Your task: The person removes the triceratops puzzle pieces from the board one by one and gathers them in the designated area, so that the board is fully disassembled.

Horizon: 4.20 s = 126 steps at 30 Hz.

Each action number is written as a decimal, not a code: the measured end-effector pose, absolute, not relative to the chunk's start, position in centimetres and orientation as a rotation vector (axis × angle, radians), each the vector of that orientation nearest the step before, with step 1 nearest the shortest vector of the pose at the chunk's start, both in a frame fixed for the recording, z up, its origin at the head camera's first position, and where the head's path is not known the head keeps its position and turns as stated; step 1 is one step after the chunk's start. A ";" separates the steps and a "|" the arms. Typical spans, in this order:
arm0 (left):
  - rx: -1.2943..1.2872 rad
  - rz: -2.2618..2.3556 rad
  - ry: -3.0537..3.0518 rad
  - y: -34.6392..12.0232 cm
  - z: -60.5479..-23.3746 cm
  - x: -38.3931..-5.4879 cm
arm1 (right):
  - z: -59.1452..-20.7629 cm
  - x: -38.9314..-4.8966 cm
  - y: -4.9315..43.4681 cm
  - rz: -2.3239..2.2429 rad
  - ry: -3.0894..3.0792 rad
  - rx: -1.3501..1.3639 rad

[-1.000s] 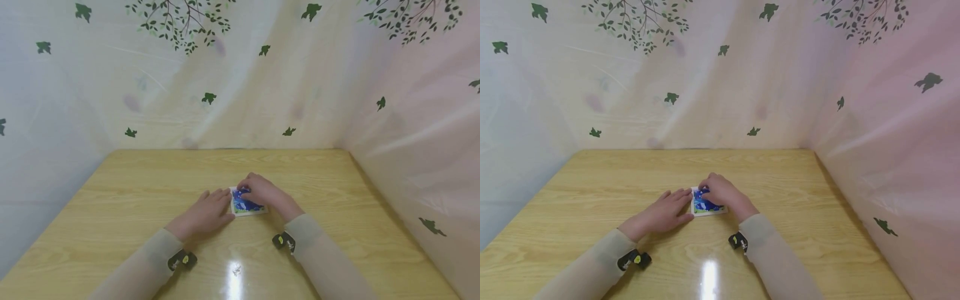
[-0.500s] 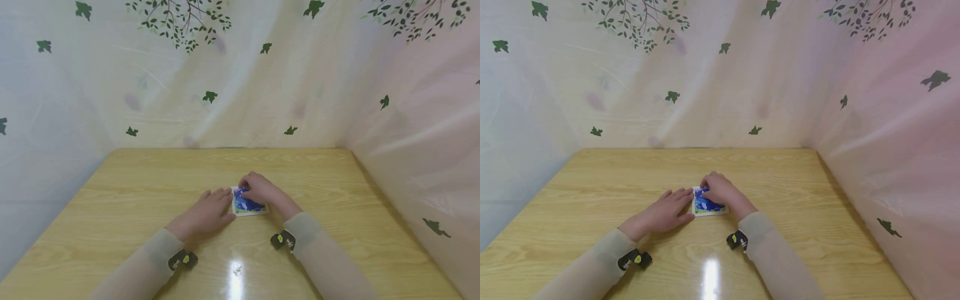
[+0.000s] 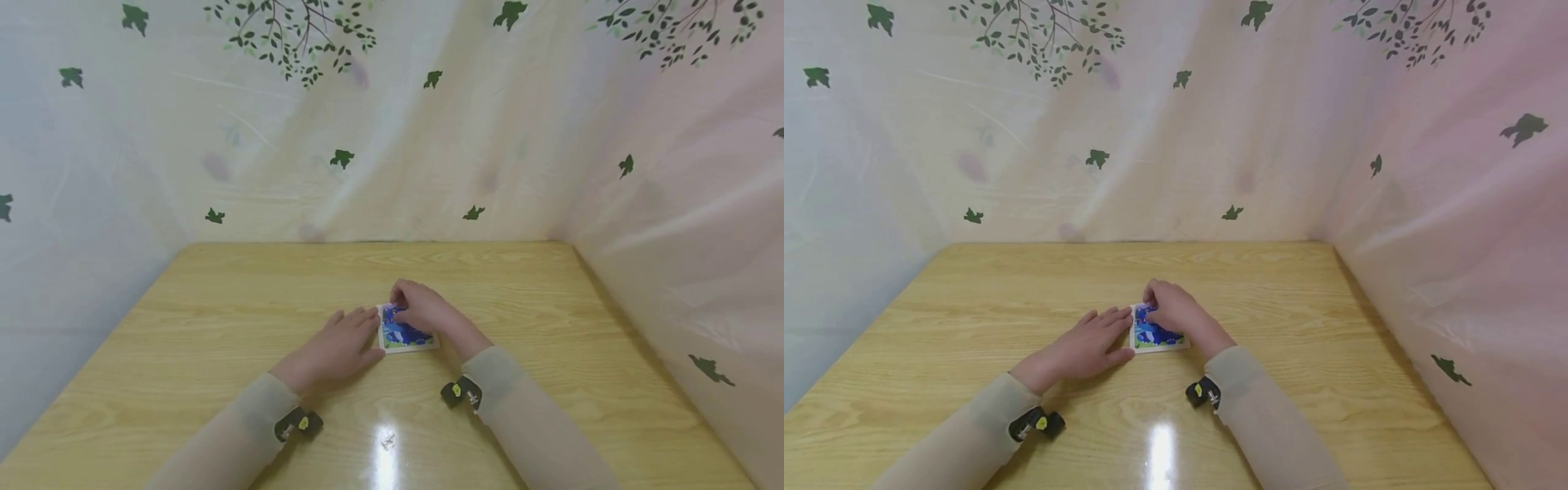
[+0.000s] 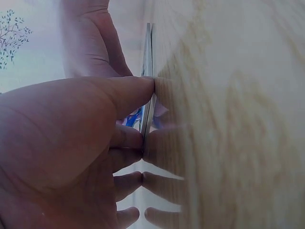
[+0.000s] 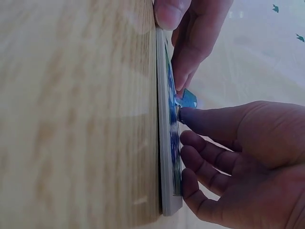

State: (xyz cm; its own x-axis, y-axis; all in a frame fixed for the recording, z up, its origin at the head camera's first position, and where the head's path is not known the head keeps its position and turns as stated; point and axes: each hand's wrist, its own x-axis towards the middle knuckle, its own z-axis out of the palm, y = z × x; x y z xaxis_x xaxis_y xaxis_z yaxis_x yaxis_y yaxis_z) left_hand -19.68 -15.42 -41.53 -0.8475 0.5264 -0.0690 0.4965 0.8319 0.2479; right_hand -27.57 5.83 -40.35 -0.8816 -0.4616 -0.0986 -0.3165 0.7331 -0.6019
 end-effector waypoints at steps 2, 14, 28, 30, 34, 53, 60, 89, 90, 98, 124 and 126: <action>0.812 0.334 2.881 -15.5 -41.5 -19.8 | -40.4 -27.6 5.9 -0.904 2.700 -0.595; 0.835 0.377 2.896 -15.8 -41.2 -20.3 | -40.6 -28.6 6.4 -1.121 2.681 -0.528; 0.797 0.418 2.881 -16.1 -41.7 -20.6 | -39.8 -27.3 8.0 -1.320 2.635 -0.475; 0.795 0.424 2.885 -16.2 -41.8 -20.7 | -39.6 -27.0 8.3 -1.321 2.623 -0.481; 0.806 0.428 2.887 -16.2 -42.0 -21.0 | -39.0 -26.5 8.8 -1.307 2.604 -0.510; 0.696 0.447 2.910 -16.2 -41.9 -21.4 | -38.2 -23.6 9.0 -1.201 2.429 -0.697; 0.723 0.432 2.902 -16.6 -42.1 -21.7 | -39.1 -23.2 8.2 -1.099 2.353 -0.776; 0.751 0.410 2.909 -16.6 -41.9 -21.8 | -41.0 -22.8 6.9 -0.807 2.535 -0.970; 0.753 0.412 2.908 -16.6 -41.9 -21.8 | -41.0 -22.7 6.9 -0.798 2.543 -0.971; 0.744 0.413 2.900 -16.5 -42.0 -21.8 | -41.4 -22.7 6.9 -0.792 2.550 -0.982; 0.743 0.384 2.911 -16.5 -41.8 -21.8 | -41.1 -22.6 6.7 -0.799 2.535 -0.943; 0.741 0.389 2.908 -16.5 -41.8 -21.8 | -41.1 -22.6 6.7 -0.797 2.536 -0.945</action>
